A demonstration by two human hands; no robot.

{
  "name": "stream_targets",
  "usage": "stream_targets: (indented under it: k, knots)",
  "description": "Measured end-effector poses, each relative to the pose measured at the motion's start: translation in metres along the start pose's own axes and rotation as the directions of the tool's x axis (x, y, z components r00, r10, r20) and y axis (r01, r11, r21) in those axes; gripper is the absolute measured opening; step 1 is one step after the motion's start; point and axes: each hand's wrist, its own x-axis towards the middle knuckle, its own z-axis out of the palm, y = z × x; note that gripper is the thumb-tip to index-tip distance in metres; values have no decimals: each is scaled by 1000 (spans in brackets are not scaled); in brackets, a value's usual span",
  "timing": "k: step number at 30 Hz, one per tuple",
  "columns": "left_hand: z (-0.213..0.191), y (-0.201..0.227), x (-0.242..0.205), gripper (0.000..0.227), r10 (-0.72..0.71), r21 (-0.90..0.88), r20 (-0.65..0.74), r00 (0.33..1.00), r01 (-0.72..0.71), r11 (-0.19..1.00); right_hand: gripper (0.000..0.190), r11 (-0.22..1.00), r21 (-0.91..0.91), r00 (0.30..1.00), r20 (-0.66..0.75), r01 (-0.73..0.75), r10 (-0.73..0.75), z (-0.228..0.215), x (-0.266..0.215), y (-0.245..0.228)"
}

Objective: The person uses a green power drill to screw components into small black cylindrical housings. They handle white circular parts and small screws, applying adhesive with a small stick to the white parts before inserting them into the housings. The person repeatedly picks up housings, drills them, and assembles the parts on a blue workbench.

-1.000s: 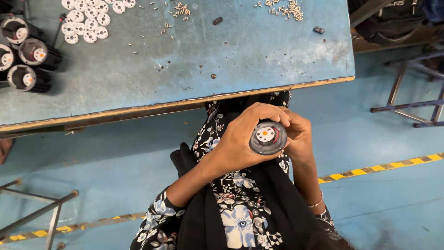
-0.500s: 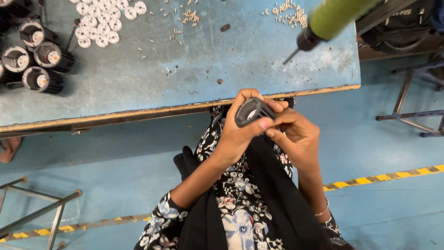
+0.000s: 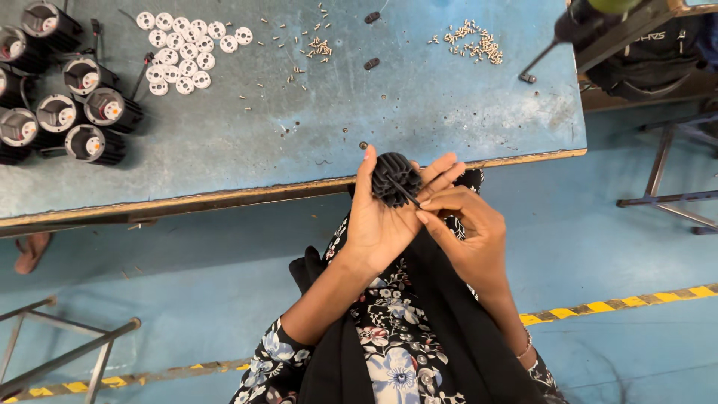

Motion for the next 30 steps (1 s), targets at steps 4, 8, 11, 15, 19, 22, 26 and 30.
stream_targets:
  k: [4,8,11,15,19,22,26,30]
  knots:
    - [-2,-1,-1,65,2,77,-4,1000,-2,997,12,986,-132,995,7,101,-101,0,-5,12]
    - [0,-7,-5,62,119,305,9,993,-116,945,11,997,-44,997,33,70,-69,-1,-12,40]
    - [8,-13,-15,47,163,705,50,985,-151,693,16,934,321,987,81,-159,140,-1,-15,62]
    - [21,-16,-28,54,112,878,393,913,-408,249,37,906,357,973,49,-229,226,-14,-25,63]
    - [31,-19,-30,60,35,839,528,849,-514,-180,31,891,435,991,74,-131,110,-19,-23,40]
    - [35,-20,-32,61,-2,803,563,826,-548,-234,22,871,489,997,69,-48,16,-13,-16,19]
    - [38,-19,-33,61,-35,768,604,796,-593,-243,16,820,566,997,57,-80,57,-8,-9,-6]
    - [38,-16,-31,62,-53,762,611,790,-605,-230,16,883,465,997,69,-72,45,-9,-6,-11]
